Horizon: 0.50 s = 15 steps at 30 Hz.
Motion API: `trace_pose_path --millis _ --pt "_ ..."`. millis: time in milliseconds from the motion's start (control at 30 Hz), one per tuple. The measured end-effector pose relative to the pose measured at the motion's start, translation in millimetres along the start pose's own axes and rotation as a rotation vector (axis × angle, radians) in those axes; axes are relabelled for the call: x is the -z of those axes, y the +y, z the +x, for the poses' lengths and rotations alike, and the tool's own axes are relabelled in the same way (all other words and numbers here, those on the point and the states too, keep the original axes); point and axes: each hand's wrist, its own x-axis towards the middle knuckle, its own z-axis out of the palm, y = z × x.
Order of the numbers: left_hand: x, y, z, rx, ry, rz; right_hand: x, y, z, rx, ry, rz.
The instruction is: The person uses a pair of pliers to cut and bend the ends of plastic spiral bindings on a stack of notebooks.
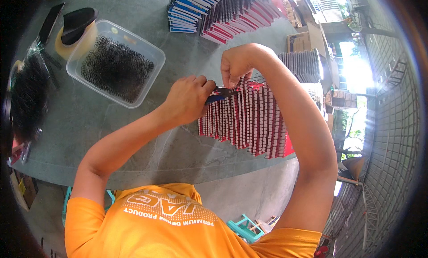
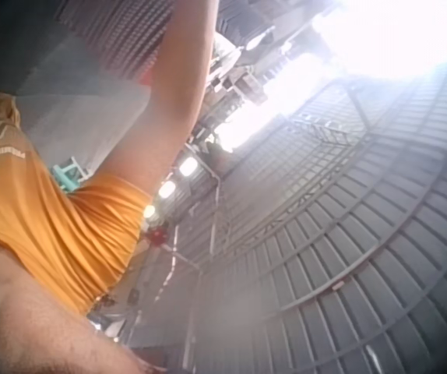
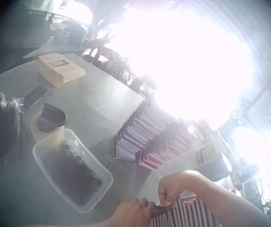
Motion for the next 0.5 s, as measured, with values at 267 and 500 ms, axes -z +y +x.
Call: trace_pose_path --millis 267,500 --pt "15.9 11.5 -2.3 -0.039 0.222 0.11 1.0 0.4 1.0 -0.022 0.041 -0.018" --pt "14.8 14.5 4.2 -0.04 0.193 0.199 2.4 -1.9 -9.4 0.013 0.04 -0.065"
